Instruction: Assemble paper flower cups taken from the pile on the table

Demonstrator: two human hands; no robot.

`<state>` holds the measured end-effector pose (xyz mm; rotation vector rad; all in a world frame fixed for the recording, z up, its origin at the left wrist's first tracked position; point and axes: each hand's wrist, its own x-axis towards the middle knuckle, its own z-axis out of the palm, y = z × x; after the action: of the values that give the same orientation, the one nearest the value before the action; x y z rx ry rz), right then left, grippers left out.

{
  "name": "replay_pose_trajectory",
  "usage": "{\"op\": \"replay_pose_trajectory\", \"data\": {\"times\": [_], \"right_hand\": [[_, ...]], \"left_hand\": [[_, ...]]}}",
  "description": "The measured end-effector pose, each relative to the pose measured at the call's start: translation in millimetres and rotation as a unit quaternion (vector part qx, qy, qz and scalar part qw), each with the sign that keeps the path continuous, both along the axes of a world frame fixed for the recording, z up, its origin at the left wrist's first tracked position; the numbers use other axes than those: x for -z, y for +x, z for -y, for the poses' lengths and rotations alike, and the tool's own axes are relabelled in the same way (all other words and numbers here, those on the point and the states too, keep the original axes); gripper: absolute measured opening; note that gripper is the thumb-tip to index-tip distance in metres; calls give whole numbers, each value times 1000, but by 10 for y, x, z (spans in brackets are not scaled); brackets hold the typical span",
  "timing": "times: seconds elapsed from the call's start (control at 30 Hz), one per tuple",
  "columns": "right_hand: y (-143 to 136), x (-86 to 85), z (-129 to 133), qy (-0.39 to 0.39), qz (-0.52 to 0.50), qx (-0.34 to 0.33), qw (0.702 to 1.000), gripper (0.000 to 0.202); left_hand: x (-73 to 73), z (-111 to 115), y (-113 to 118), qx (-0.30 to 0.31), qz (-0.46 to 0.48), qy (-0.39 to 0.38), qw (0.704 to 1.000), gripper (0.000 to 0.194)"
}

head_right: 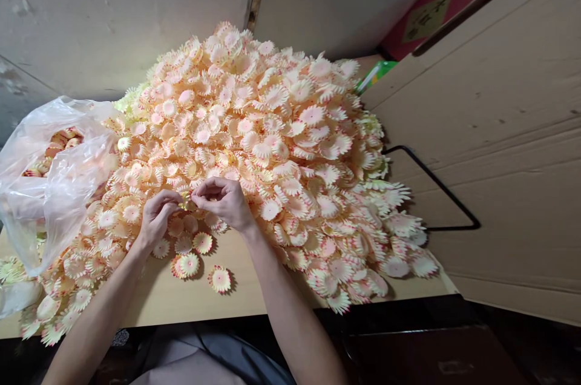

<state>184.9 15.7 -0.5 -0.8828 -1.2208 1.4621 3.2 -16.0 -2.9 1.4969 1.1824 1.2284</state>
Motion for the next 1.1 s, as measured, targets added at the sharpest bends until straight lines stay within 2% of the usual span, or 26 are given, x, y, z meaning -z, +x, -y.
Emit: {"op": "replay_pose_trajectory", "data": {"times": [0.3, 0.53, 0.6, 0.83, 0.93, 1.1], "right_hand": [[-37, -3, 27, 46, 39, 8, 998, 19], [-55, 54, 38, 63, 50, 14, 997, 14], [-53, 45, 41, 73, 61, 21, 995, 12], [-59, 39, 38, 86, 78, 27, 993, 10], [-61, 72, 32, 88, 74, 42, 992, 8], [-60, 89, 34, 88, 71, 73, 991, 8]], "left_hand": [[-19, 18, 85, -44, 16, -75, 996, 12], [-76, 5, 102, -99, 26, -94, 990, 5], [-92, 3, 99, -107, 27, -92, 990, 8], [-17, -9, 69, -93, 57, -61, 992, 16], [1, -23, 57, -79, 34, -38, 996, 6], [-14, -28, 39, -84, 4, -43, 996, 16]]}}
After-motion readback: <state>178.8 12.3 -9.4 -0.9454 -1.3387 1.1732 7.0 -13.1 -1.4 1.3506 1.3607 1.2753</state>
